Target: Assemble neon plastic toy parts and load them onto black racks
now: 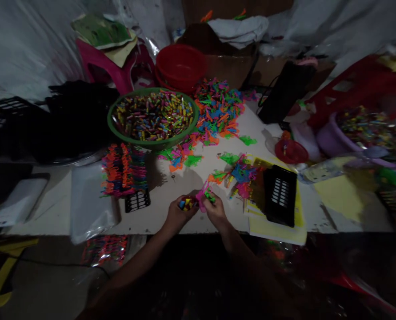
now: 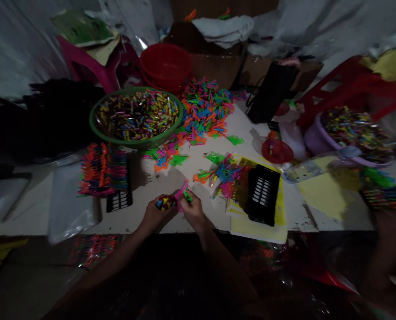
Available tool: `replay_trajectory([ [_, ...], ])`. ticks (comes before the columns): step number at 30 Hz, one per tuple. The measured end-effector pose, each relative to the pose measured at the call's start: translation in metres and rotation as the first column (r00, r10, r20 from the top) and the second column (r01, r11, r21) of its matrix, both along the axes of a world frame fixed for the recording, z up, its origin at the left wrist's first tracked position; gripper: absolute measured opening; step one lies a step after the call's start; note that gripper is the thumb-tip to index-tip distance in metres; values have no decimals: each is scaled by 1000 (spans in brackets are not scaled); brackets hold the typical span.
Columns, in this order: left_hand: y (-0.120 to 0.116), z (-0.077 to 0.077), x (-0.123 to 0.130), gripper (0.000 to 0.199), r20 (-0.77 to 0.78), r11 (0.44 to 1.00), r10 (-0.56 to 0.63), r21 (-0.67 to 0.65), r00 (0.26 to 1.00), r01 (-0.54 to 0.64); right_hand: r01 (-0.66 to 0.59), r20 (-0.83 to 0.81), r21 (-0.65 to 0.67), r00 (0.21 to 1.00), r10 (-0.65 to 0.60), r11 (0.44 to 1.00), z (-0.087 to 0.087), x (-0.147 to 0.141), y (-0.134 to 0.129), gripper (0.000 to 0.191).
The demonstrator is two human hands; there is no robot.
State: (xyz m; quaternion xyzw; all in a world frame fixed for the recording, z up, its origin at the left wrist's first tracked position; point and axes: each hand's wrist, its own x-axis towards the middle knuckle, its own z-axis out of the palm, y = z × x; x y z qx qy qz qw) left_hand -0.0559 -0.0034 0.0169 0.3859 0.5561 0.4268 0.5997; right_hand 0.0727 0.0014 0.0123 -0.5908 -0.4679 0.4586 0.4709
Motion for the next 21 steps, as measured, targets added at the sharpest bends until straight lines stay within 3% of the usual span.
replay_trajectory([
  [5, 1, 13, -1, 41, -102, 996, 62, -53, 993, -67, -51, -39, -15, 998, 50, 999, -3, -3, -4, 19],
  [9, 1, 23, 3, 40, -171, 997, -25, -74, 985, 12, -53, -12, -67, 999, 52, 996, -8, -3, 0, 17],
  [11, -1, 28, 5, 39, -221, 997, -54, -63, 974, 41, -41, -86, -102, 996, 32, 994, -10, -3, 1, 18],
  [14, 1, 32, 4, 42, -251, 997, -16, -82, 968, -5, -30, -201, -61, 979, 17, 998, -9, -2, 2, 23],
  [17, 5, 30, 1, 44, -278, 994, -11, -104, 960, -19, -21, -129, 1, 991, 21, 1000, -4, 0, 2, 25],
  [21, 6, 24, 1, 40, -338, 996, -5, -81, 941, -23, -34, 12, -36, 999, 34, 999, 1, 0, -2, 18],
])
